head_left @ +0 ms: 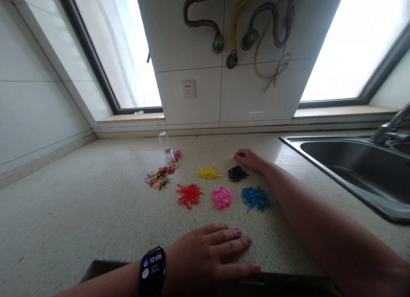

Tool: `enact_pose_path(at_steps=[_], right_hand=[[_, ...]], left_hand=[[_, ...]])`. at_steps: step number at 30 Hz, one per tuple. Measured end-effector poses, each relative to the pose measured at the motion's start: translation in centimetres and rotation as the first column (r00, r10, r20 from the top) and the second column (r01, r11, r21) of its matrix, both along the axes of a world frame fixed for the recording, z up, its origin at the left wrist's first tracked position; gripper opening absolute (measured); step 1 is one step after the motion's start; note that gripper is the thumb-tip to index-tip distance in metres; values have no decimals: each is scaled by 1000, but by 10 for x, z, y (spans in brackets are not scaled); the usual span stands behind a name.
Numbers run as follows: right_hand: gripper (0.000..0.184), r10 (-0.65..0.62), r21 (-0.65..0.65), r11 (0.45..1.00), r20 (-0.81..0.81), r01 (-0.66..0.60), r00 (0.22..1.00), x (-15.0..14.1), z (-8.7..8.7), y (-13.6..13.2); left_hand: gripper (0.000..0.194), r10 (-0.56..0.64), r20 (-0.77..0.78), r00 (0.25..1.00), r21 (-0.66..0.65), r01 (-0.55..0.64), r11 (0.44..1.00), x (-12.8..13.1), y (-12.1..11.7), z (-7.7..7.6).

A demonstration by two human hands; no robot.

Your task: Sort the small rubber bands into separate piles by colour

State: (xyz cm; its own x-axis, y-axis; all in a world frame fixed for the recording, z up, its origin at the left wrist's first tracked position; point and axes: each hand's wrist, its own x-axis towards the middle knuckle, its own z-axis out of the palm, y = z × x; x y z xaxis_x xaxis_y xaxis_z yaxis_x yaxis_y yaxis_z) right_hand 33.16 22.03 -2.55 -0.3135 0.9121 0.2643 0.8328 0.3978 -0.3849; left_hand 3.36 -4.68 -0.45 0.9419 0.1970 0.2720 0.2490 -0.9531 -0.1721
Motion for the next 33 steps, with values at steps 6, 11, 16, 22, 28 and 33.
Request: enact_pose_path(at_steps=[6,11,16,22,28,33], right_hand=[[27,-6,1,1000,0,6,1000,0,0,0],[27,-10,1,1000,0,10,1000,1,-1,1],[27,-6,3,1000,-1,6,1000,1,-1,1],[27,-5,4,1000,-7,5,1000,1,-3,2],[27,-10,5,1000,0,10,1000,1,-3,3],[26,-14,5,1000,3,14,1000,1,-3,3]], left_hand=[[48,-3,1,1000,-13,3,1000,0,1,-1],[47,-3,-1,1000,-9,3,1000,0,0,0],[46,0,0,1000,-10,0,1000,0,0,0],[47,0,-5,1000,-5,0,1000,0,0,-1],[47,2,5,1000,13,-2,1000,0,0,-3],[48,3,-2,1000,19,-3,1000,0,0,-2]])
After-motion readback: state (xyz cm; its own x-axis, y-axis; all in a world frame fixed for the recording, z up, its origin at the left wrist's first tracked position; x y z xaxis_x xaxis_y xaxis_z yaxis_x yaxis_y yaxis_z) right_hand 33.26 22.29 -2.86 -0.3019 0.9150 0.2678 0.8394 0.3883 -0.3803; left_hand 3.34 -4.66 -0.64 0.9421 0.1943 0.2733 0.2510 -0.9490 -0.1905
